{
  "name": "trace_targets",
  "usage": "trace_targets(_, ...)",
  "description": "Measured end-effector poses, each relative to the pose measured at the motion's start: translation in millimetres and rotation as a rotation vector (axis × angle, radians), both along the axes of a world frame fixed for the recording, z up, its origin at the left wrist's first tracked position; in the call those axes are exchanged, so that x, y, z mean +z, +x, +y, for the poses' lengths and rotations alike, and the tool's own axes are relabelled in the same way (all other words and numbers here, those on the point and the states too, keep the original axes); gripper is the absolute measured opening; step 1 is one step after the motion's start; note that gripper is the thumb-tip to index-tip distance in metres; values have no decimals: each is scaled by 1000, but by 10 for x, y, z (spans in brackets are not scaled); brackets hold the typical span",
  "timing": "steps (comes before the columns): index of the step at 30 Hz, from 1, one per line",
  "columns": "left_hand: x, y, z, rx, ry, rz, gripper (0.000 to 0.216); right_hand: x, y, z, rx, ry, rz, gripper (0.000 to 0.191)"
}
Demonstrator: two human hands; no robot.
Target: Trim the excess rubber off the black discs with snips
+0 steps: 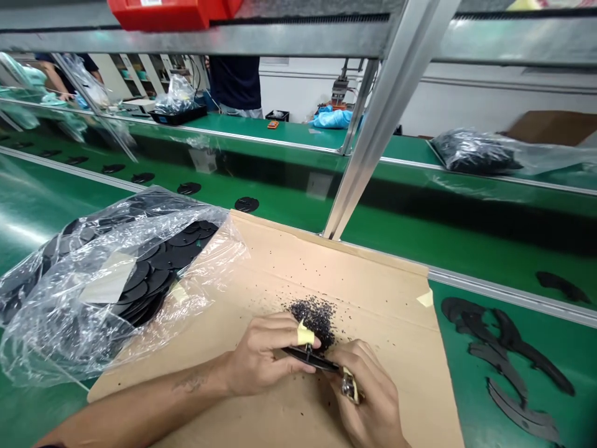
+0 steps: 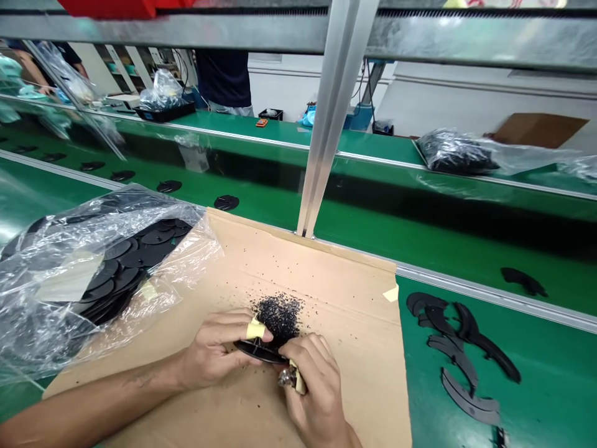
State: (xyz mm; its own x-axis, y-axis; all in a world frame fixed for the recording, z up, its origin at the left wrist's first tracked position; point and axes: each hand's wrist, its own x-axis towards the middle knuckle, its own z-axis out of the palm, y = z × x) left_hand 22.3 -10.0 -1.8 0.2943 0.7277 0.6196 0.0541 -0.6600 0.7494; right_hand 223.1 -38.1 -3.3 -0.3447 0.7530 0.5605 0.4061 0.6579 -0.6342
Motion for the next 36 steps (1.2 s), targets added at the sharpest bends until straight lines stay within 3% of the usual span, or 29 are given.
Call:
trace_targets(10,4,-11,-7,-10,2,33,17,44,-15,14,2,8,-64,22)
trace_targets(15,12,-15,-43,-80,-175,9,30,-2,-13,-14,-13,11,21,21)
trace_targets(18,-10,3,-58,-103,-246,-21,27,8,-12,-7,-29,-7,44,20)
trace_targets(25,-64,12,-40,-44,-63,51,25,76,-31,5,-5,-52,59,24)
trace_targets(27,-24,-17,-22,-114,-147,13,44,76,-29,2,-9,-43,31,24)
trace_targets(30,43,-64,14,-261,-405,-36,67,74,-24,0,0,-53,3,23)
trace_targets(33,62,-88,46,-333,-621,-64,47,89,-29,6,41,-109,34,19)
trace_targets(36,43,-99,62,-361,-691,-84,36,112,-40,18,117,-206,86,15)
